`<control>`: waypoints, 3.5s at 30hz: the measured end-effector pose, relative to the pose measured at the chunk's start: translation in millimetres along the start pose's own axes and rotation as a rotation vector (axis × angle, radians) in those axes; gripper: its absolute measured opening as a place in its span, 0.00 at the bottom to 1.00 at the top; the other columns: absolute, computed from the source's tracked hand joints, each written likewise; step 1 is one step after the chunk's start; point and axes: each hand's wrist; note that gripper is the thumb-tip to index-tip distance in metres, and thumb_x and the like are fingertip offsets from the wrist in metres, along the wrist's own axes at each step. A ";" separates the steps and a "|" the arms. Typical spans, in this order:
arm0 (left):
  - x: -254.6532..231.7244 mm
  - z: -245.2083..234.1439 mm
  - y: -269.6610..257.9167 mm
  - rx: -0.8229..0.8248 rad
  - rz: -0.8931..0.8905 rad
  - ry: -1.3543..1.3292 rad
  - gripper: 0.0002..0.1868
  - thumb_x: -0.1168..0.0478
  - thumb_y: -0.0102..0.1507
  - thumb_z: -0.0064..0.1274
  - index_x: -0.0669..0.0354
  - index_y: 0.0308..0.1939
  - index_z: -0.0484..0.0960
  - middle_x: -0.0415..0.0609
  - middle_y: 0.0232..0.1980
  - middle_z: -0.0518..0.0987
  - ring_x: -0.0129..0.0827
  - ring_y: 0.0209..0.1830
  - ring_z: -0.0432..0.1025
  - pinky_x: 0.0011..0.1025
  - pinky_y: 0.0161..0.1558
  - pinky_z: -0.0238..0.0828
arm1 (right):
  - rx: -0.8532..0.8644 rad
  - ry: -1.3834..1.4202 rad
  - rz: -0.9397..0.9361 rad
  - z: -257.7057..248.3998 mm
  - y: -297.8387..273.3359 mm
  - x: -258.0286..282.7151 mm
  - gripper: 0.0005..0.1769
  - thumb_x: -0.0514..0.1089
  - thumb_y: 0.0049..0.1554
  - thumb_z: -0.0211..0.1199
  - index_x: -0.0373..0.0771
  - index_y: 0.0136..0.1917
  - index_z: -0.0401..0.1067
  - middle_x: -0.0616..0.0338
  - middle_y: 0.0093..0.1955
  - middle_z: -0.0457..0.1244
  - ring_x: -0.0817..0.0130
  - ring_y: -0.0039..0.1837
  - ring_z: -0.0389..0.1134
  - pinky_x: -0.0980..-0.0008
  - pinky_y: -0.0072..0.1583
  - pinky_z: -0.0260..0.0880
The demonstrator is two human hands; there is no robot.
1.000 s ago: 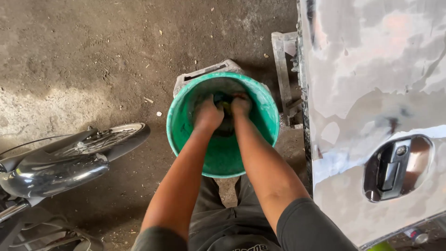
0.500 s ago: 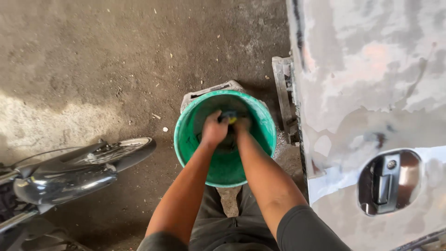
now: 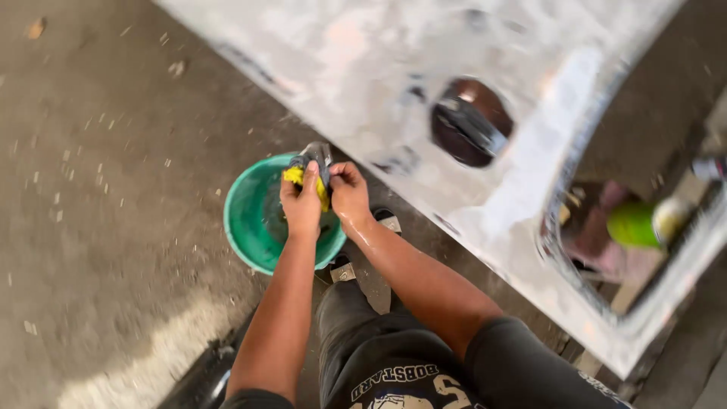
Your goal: The person dips a yellow sponge and a black sanding block into a green bucket of water. They then use the sponge to wipe the surface of a white car door and the sanding block to scrub the door's edge and frame. The person repeats this process, rinsing the tools in the bucket and continuing to clean the door area.
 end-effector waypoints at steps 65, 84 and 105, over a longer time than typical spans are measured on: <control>230.4 670.0 3.3 1.252 1.110 1.675 0.34 0.43 0.69 0.42 0.38 0.79 0.57 0.57 0.83 0.46 0.61 0.82 0.40 0.60 0.75 0.32 | -0.949 -0.981 -0.469 -427.1 127.8 286.7 0.12 0.30 0.60 0.56 0.34 0.58 0.66 0.41 0.60 0.61 0.42 0.62 0.63 0.54 0.62 0.65; 247.7 644.8 2.5 1.270 1.157 1.355 0.17 0.55 0.69 0.47 0.53 0.60 0.80 0.54 0.71 0.70 0.51 0.79 0.55 0.53 0.77 0.45 | -0.928 -0.897 -0.425 -426.6 125.1 295.7 0.12 0.33 0.61 0.54 0.35 0.59 0.65 0.44 0.61 0.61 0.43 0.61 0.64 0.55 0.60 0.67; 197.1 563.2 16.6 1.014 0.900 1.676 0.35 0.42 0.69 0.38 0.41 0.80 0.54 0.53 0.83 0.46 0.51 0.83 0.37 0.55 0.77 0.26 | -0.938 -0.715 -0.440 -442.6 121.5 298.4 0.09 0.39 0.59 0.66 0.36 0.52 0.72 0.49 0.55 0.65 0.50 0.56 0.68 0.59 0.57 0.68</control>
Point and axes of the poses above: each hand's wrist, its own y-axis towards the middle knuckle, its own z-axis out of the palm, x = y × z
